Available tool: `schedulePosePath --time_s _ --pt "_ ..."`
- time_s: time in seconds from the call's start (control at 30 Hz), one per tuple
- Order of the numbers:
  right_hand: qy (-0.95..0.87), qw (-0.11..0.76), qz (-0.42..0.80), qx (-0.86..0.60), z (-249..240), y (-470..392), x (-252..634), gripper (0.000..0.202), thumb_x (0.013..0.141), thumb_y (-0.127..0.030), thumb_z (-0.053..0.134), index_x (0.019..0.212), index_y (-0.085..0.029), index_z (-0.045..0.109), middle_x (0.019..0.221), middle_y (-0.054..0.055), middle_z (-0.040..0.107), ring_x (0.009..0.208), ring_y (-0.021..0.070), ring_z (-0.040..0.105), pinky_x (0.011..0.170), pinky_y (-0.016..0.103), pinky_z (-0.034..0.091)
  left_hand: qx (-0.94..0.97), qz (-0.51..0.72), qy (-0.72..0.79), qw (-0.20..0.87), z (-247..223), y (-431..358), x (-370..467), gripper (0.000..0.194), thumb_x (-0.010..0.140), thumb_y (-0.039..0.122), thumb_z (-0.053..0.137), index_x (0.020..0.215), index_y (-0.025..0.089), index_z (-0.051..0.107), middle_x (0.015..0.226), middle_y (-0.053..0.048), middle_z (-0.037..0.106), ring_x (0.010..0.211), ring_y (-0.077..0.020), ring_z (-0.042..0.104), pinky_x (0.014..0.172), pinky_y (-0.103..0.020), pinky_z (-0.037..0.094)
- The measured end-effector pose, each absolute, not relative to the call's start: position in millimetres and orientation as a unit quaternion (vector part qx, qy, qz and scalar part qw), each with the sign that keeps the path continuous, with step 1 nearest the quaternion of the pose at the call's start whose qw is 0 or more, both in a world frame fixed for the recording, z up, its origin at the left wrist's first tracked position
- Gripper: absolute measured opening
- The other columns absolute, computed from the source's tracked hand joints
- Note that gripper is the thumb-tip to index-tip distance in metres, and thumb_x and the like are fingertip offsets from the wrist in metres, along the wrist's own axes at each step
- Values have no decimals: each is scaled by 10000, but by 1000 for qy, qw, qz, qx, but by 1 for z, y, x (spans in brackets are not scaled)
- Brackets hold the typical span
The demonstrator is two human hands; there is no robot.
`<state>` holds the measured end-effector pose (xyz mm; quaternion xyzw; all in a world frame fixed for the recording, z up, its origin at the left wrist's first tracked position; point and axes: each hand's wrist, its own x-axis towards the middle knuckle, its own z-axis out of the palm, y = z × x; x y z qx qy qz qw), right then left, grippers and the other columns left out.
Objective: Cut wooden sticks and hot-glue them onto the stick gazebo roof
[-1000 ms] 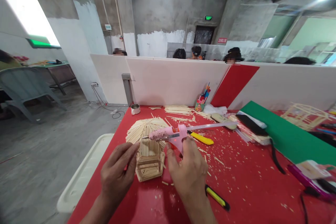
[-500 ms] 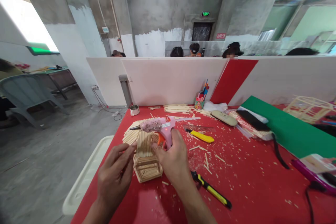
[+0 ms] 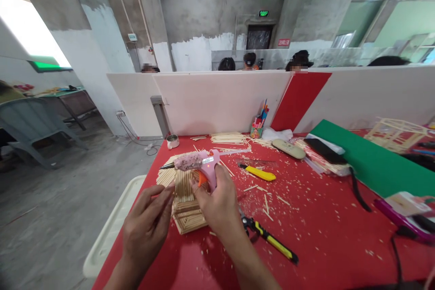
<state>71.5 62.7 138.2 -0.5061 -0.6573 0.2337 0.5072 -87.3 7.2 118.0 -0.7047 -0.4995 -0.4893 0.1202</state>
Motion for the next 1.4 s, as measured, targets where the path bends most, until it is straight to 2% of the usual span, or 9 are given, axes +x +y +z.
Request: schedulePosePath --time_s 0.2,0.43,0.9,1.4 --pt "-658 505 231 -508 138 63 71 252 749 -420 596 779 -194 490 776 20 556 687 158 495 593 268 400 -704 -483 -503 133 118 8 -87 286 802 63 579 1045 204 634 980 -79 586 751 -148 628 639 -237 516" --pt "-655 509 251 -499 138 63 71 239 752 -407 594 789 -203 475 718 -4 528 673 157 487 585 264 396 -715 -470 -500 137 120 6 -88 311 815 44 545 1077 202 602 1005 -85 576 749 -137 627 620 -223 505" --pt "-657 513 241 -498 137 65 70 249 748 -408 608 761 -210 458 737 7 527 661 159 473 583 276 383 -724 -442 -512 134 119 5 -91 300 819 63 547 1088 185 598 1023 -84 562 714 -120 612 587 -216 486" --pt "-664 518 210 -497 136 63 71 245 747 -395 613 743 -213 448 733 3 518 658 156 474 565 267 373 -711 -471 -503 140 121 4 -84 292 799 46 563 1057 173 613 999 -77 567 733 -125 612 589 -217 480"
